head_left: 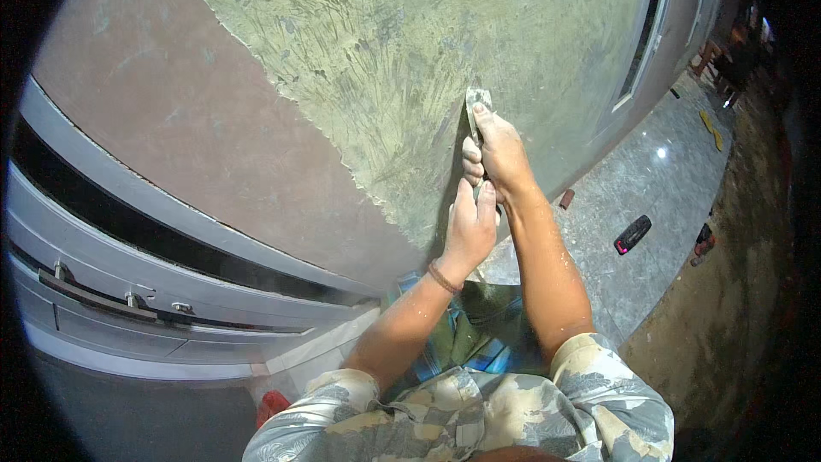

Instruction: The person uses a trowel to spread and smooth a greenish plaster-like material onto a curved wall surface. They repeatedly apply and level the material across the wall, working methodically from one section to the next.

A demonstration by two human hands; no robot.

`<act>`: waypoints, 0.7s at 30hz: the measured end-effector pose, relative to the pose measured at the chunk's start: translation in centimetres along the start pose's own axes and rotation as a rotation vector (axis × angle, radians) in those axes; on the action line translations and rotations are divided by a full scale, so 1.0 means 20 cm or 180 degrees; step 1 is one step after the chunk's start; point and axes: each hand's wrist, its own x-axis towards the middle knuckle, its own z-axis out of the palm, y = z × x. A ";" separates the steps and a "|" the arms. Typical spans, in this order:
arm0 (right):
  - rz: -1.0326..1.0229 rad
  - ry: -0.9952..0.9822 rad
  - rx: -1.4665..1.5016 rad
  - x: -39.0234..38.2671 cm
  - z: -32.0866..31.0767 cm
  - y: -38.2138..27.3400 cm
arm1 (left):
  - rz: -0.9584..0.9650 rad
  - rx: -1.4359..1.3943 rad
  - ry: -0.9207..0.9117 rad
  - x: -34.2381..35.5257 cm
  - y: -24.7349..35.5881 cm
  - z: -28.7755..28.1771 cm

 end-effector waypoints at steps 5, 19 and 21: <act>0.0157 -0.0042 -0.0481 -0.12 0.03 0.21 | 0.0246 0.0003 0.0396 -0.22 -0.07 -0.05; 0.0250 -0.0024 -0.0206 -0.10 0.05 0.12 | 0.0154 0.0026 0.0301 -0.19 0.01 -0.02; 0.0813 0.0141 -0.0139 -0.17 0.09 0.20 | -0.0129 0.0264 0.0294 -0.25 -0.01 -0.08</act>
